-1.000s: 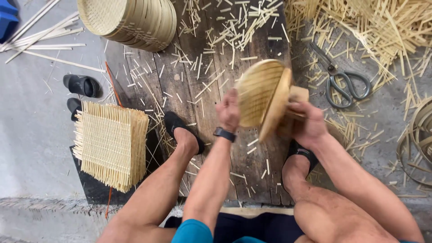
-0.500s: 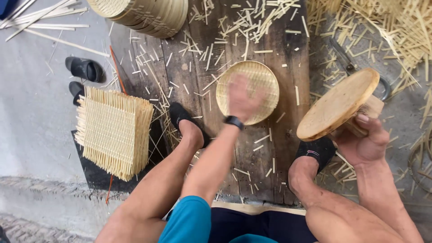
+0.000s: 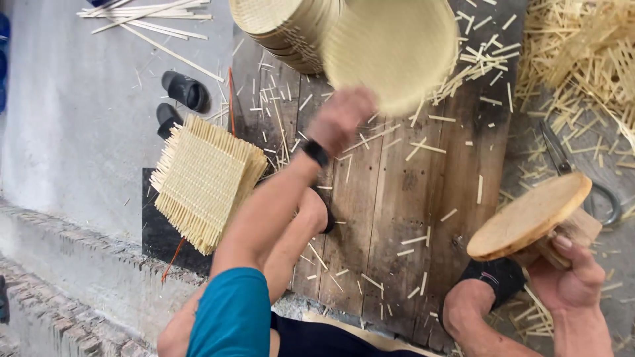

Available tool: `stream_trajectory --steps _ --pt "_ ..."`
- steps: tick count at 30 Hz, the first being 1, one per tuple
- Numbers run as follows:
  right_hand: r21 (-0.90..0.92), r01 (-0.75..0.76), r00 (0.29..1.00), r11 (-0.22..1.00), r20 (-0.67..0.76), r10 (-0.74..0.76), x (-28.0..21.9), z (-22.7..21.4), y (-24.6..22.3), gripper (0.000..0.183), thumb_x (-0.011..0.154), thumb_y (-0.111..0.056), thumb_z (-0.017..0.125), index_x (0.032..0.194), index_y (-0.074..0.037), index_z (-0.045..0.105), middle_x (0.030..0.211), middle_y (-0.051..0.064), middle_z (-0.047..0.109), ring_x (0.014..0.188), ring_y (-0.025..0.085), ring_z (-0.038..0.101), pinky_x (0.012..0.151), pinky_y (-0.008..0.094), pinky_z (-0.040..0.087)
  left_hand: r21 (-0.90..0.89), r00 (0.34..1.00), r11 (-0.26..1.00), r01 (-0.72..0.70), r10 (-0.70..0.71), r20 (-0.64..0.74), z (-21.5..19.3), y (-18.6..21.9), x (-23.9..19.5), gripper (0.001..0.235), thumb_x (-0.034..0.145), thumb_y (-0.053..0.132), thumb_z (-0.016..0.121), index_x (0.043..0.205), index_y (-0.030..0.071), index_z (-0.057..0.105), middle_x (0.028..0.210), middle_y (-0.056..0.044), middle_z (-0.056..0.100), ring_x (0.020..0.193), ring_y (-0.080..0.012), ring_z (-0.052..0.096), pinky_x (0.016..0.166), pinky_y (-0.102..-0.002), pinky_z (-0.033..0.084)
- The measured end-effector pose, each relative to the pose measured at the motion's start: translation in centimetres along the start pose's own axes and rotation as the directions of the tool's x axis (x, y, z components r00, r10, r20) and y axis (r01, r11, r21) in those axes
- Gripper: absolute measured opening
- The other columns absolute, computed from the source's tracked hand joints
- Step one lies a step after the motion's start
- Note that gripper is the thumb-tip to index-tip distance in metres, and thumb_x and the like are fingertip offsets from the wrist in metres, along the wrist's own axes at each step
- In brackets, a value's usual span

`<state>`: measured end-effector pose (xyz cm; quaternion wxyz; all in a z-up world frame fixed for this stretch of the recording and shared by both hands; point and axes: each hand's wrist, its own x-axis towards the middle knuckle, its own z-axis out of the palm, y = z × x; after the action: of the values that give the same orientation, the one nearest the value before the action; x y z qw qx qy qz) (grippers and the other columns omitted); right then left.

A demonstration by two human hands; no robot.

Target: The recorder is crafting a bamboo steamer by weaving bamboo strips and trimming the edges with shears.

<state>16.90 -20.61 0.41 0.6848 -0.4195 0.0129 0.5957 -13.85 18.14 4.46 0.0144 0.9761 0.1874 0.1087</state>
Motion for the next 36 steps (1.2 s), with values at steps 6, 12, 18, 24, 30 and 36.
stream_trajectory --steps 6,12,18,24,30,36 --pt "-0.055 -0.056 0.995 0.997 -0.080 0.052 0.4 -1.3 1.4 0.066 0.097 -0.023 0.059 0.158 -0.002 0.045 0.142 0.013 0.059 0.132 0.031 0.056 0.113 0.054 0.039 0.197 0.922 0.919 0.343 -0.289 -0.258 -7.0 -15.3 4.6 0.039 0.088 -0.017 0.049 0.113 0.004 0.070 0.108 -0.017 0.075 0.099 -0.0320 0.072 0.091 -0.043 0.056" --pt "-0.117 -0.149 0.976 0.982 -0.179 0.126 0.6 -0.6 1.6 0.068 0.094 -0.022 0.053 0.157 0.000 0.043 0.142 0.017 0.058 0.130 0.035 0.055 0.108 0.057 0.040 0.102 0.832 0.837 0.538 -0.508 -0.224 -7.3 -17.9 5.0 0.033 0.084 -0.006 0.057 0.110 0.006 0.073 0.103 -0.016 0.075 0.096 -0.0359 0.071 0.087 -0.042 0.055" --pt "-0.172 -0.157 0.975 0.972 -0.186 0.125 0.8 -0.2 2.0 0.072 0.093 -0.022 0.052 0.161 -0.002 0.038 0.146 0.016 0.055 0.133 0.034 0.053 0.107 0.060 0.040 -0.006 0.787 0.800 0.600 -0.592 -0.176 -7.3 -17.7 3.9 0.029 0.091 0.002 0.061 0.115 0.011 0.074 0.105 -0.017 0.074 0.096 -0.0369 0.072 0.086 -0.042 0.057" --pt "-0.148 -0.116 0.990 0.982 -0.091 0.103 1.4 0.4 2.4 0.074 0.094 -0.021 0.053 0.163 -0.001 0.038 0.146 0.016 0.055 0.134 0.035 0.051 0.109 0.058 0.037 0.169 0.778 0.763 0.625 -0.587 -0.224 -4.7 -16.2 4.0 0.040 0.087 0.013 0.062 0.127 0.006 0.068 0.123 -0.020 0.069 0.113 -0.0366 0.067 0.100 -0.048 0.051" --pt "0.192 -0.204 0.964 0.960 0.211 0.162 5.2 1.1 5.4 0.075 0.094 -0.024 0.059 0.160 0.003 0.037 0.147 0.022 0.053 0.135 0.039 0.051 0.111 0.058 0.037 -0.386 0.569 0.427 0.818 -0.697 0.436 -1.5 8.7 3.7 0.067 0.095 0.059 0.058 0.137 0.007 0.060 0.139 -0.019 0.062 0.133 -0.0323 0.058 0.113 -0.046 0.045" --pt "-0.172 -0.132 0.979 0.976 0.132 0.155 7.0 7.2 4.4 0.068 0.101 -0.044 0.040 0.151 0.003 0.043 0.140 0.019 0.059 0.128 0.031 0.056 0.110 0.047 0.040 -0.732 0.290 -0.493 0.469 -0.697 0.656 14.1 16.3 -4.8 0.048 0.094 0.028 0.068 0.138 0.009 0.065 0.126 -0.013 0.071 0.101 -0.0191 0.064 0.092 -0.035 0.055"
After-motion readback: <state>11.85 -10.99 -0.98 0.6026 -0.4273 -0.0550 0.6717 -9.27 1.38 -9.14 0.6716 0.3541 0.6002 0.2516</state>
